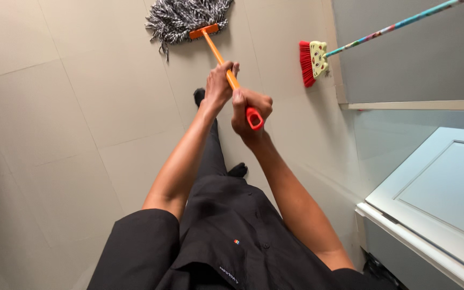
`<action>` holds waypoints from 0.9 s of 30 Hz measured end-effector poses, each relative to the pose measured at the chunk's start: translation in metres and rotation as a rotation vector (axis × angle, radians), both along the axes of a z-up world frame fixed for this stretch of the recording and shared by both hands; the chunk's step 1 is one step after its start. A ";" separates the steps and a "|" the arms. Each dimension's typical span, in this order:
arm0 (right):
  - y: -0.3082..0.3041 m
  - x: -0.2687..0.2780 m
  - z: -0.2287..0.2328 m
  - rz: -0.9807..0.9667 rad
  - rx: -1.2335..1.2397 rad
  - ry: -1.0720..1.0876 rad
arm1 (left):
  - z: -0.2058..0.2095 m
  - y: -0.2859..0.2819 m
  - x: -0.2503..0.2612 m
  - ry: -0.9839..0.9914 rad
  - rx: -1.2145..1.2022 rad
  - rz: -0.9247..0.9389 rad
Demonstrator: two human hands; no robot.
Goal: The person mops a tiled floor using a microfiber mop with an orange handle. They move the mop back and forth across the floor, covering different areas of the room.
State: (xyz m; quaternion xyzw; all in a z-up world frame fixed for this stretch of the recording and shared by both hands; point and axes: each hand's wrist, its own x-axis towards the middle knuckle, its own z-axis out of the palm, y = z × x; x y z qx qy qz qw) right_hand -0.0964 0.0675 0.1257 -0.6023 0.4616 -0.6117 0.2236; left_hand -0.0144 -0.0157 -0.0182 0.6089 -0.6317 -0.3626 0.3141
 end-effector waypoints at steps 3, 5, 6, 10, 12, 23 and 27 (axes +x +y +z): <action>-0.032 0.009 0.006 -0.011 0.006 -0.007 | 0.006 -0.034 0.009 0.089 -0.037 0.027; -0.058 0.023 0.017 -0.007 0.016 -0.042 | 0.020 -0.053 0.018 0.038 -0.003 0.037; -0.064 0.029 0.022 -0.011 0.020 -0.051 | 0.024 -0.059 0.021 0.016 0.015 0.036; -0.096 0.038 0.044 0.055 0.152 -0.118 | 0.034 -0.089 0.031 0.062 0.044 0.030; -0.116 0.040 0.054 0.077 0.170 -0.099 | 0.036 -0.101 0.034 0.120 -0.013 0.062; -0.195 0.062 0.092 0.101 0.307 -0.082 | 0.070 -0.172 0.059 0.135 0.170 0.012; -0.214 0.071 0.095 0.127 0.280 -0.105 | 0.066 -0.184 0.066 0.179 0.117 0.018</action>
